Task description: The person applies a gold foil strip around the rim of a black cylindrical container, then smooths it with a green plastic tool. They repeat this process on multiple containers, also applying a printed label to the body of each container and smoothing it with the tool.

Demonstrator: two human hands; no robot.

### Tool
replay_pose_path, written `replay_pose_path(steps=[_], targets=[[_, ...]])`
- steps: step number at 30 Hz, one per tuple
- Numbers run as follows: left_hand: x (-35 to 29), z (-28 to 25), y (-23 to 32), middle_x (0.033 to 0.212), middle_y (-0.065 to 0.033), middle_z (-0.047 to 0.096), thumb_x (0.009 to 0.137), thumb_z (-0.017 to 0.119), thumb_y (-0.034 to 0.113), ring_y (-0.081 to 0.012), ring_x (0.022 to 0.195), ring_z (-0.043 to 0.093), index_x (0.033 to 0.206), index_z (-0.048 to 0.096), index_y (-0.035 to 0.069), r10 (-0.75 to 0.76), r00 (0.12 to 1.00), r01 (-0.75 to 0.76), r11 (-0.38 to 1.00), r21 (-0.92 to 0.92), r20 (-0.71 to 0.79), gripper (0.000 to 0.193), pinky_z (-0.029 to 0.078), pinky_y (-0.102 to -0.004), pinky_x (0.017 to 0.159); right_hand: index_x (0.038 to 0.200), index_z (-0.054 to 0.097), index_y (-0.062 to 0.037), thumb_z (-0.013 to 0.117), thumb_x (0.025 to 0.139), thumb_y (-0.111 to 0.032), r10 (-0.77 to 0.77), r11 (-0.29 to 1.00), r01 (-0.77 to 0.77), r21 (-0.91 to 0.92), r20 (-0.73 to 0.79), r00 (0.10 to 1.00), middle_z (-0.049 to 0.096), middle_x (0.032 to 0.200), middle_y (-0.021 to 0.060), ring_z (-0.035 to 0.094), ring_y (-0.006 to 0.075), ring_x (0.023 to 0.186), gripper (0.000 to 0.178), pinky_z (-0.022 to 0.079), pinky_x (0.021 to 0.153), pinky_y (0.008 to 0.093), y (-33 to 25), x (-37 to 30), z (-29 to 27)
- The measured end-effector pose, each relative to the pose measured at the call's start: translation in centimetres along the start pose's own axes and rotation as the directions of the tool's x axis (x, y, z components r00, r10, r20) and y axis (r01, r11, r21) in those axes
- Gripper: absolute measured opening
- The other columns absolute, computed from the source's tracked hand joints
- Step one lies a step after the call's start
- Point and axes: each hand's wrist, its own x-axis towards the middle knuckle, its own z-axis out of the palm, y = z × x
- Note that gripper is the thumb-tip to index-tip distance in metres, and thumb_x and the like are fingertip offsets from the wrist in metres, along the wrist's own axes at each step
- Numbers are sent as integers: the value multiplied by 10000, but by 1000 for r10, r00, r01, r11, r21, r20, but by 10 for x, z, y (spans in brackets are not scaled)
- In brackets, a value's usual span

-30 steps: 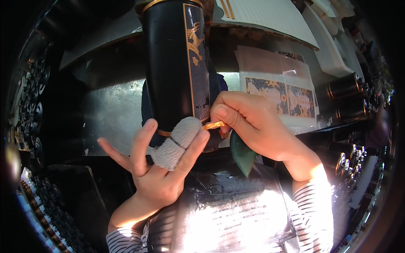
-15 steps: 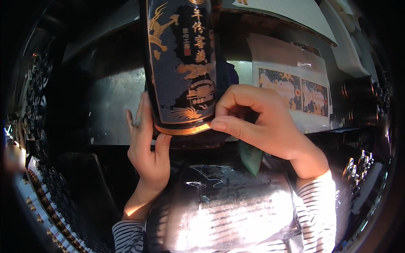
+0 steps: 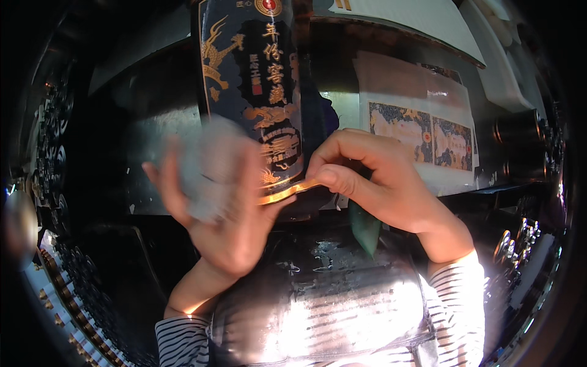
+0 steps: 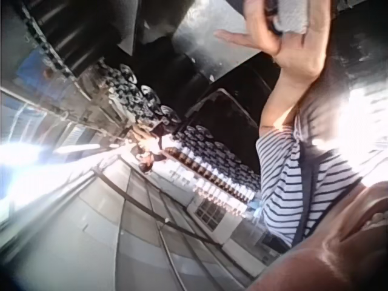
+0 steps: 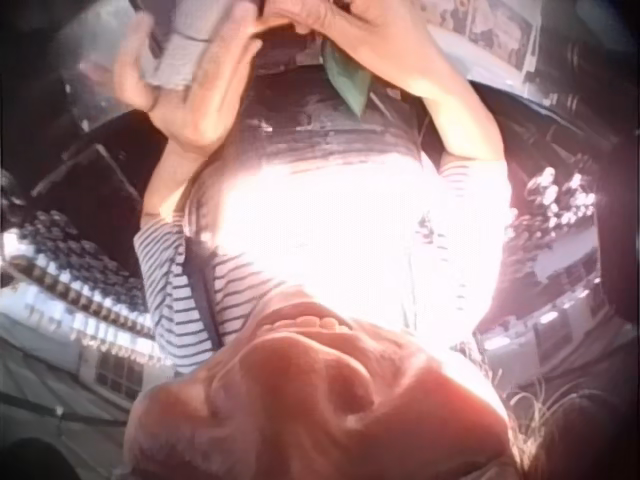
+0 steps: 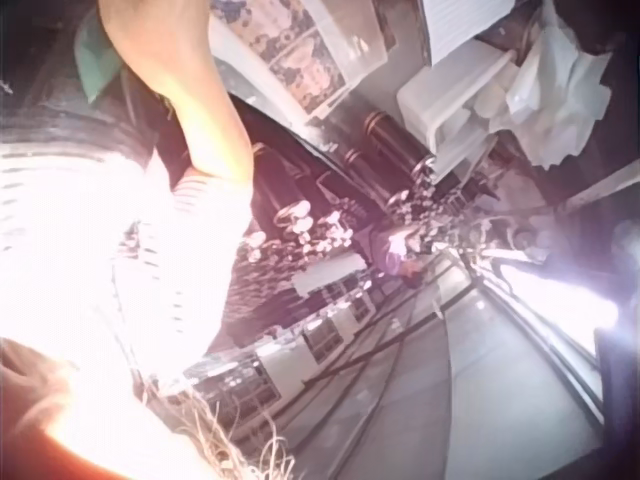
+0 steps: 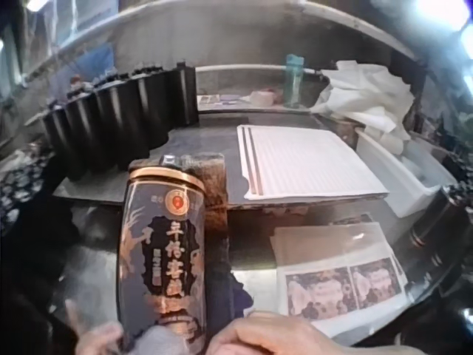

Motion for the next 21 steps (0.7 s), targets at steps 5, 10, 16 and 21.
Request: replay_pose_path(steps=[5,10,16,21], targets=[[-29,3,-19,1406,-203,444,870,638,262,-372,1270,466,1371,376,-89,-375,918,395,867,-302,125,664,143,-593,1108,795,601,-15,704,837,-155,44,993,-48,106,47,998,589,689,35,539,102,592,179,412,525,236,-8,7,7],[-50,-23,-1,1390,-153,463,867,623,87,-408,1349,328,1289,551,92,-169,976,186,975,-123,134,428,14,-643,1101,790,622,-6,756,793,-118,20,994,-23,108,33,999,581,727,-9,514,37,628,175,401,551,182,-8,7,11],[-20,-19,15,1356,-133,398,832,686,185,-295,1276,367,1129,670,280,165,971,-206,947,245,175,312,47,-642,1114,843,637,13,677,869,-146,-22,996,22,87,0,1000,602,771,29,540,60,640,166,421,563,192,-5,2,7],[-11,-15,-9,1328,-166,465,913,561,140,-293,1261,419,1309,527,96,-47,998,38,972,-231,-34,400,187,-546,1118,863,620,24,659,887,-182,61,998,-62,26,37,997,599,777,35,546,71,670,212,431,596,198,-12,0,1]])
